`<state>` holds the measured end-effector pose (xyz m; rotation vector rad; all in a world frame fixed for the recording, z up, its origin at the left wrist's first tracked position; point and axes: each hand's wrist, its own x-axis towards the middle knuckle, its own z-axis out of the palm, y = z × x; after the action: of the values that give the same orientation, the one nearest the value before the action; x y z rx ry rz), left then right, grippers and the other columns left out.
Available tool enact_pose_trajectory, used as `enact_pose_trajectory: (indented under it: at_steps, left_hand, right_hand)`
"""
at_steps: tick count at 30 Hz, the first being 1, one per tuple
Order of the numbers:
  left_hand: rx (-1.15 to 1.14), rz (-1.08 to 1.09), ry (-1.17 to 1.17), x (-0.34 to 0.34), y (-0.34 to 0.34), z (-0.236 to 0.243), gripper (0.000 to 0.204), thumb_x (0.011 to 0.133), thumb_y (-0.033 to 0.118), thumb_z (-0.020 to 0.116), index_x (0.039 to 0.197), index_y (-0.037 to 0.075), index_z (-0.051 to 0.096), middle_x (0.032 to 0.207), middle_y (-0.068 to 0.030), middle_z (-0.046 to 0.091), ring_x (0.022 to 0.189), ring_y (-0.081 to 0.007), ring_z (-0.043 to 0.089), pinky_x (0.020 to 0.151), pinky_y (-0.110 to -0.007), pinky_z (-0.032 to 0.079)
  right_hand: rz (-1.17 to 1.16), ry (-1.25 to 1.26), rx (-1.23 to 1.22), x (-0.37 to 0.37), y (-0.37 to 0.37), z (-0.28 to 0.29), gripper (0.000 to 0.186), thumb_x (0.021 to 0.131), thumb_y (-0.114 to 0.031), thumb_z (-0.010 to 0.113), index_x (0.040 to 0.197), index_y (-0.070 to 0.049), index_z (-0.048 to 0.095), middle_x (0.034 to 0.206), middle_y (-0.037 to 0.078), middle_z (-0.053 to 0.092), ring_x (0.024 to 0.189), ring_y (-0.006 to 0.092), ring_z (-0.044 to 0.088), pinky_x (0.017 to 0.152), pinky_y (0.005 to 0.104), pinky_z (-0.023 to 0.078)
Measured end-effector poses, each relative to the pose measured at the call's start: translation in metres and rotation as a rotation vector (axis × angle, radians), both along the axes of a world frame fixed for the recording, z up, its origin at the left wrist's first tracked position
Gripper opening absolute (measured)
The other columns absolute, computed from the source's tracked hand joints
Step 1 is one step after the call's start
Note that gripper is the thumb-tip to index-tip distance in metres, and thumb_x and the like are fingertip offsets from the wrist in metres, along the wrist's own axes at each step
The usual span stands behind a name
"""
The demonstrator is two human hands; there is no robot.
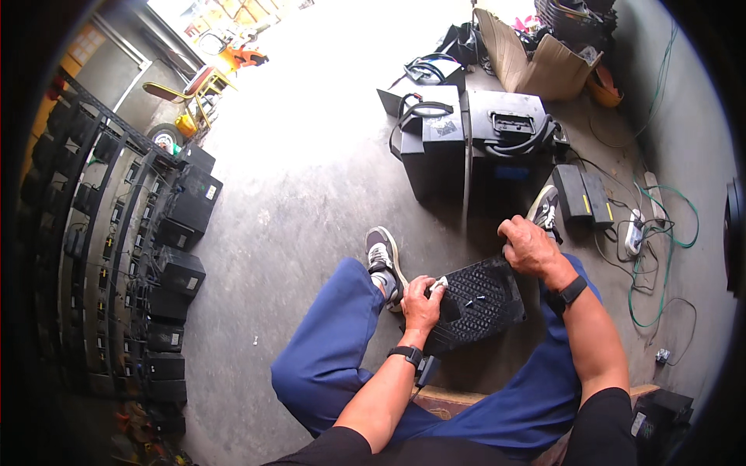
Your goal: The recorder uses a screwdriver to tighten or remove screws on a black plastic battery casing while sitting in a garage workshop.
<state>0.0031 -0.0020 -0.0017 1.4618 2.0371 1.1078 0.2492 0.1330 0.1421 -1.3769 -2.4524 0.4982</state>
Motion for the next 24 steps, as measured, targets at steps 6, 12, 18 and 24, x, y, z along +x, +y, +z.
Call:
enact_pose_trajectory:
  at_steps: [6, 12, 18, 24]
  left_hand:
    - [-0.05, 0.011, -0.011, 0.0, 0.0, 0.007, 0.027, 0.084, 0.023, 0.079, 0.105, 0.006, 0.074, 0.119, -0.013, 0.07, 0.115, -0.0326, 0.063, 0.102, -0.043, 0.049]
    - [-0.025, 0.005, -0.023, 0.001, 0.001, 0.005, 0.027, 0.084, 0.023, 0.079, 0.103, 0.005, 0.073, 0.118, -0.0134, 0.071, 0.115, -0.0329, 0.063, 0.102, -0.043, 0.048]
    - [-0.03, 0.009, -0.001, -0.001, -0.001, 0.005, 0.026, 0.084, 0.023, 0.079, 0.103, 0.005, 0.073, 0.118, -0.0135, 0.071, 0.115, -0.033, 0.063, 0.102, -0.043, 0.048]
    - [-0.02, 0.004, -0.005, 0.002, -0.002, 0.002, 0.026, 0.084, 0.023, 0.079, 0.101, 0.005, 0.073, 0.116, -0.0136, 0.071, 0.113, -0.0332, 0.064, 0.101, -0.043, 0.049]
  right_hand:
    - [-0.027, -0.063, -0.025, -0.004, -0.003, 0.008, 0.013, 0.09, -0.013, 0.064, 0.099, -0.005, 0.06, 0.101, 0.019, 0.063, 0.093, 0.0427, 0.065, 0.082, 0.0528, 0.053]
    - [0.007, -0.055, 0.056, -0.001, 0.003, -0.006, 0.021, 0.09, -0.022, 0.068, 0.099, -0.005, 0.06, 0.101, 0.02, 0.064, 0.094, 0.0432, 0.066, 0.082, 0.0521, 0.054]
    - [-0.056, -0.103, -0.079, -0.008, -0.003, 0.011, 0.017, 0.086, -0.007, 0.064, 0.102, -0.006, 0.061, 0.104, 0.02, 0.06, 0.103, 0.0412, 0.061, 0.089, 0.0504, 0.053]
    - [0.048, 0.013, 0.042, 0.004, 0.0, -0.006, 0.019, 0.091, -0.019, 0.067, 0.102, -0.005, 0.06, 0.102, 0.021, 0.062, 0.098, 0.0437, 0.064, 0.084, 0.0523, 0.053]
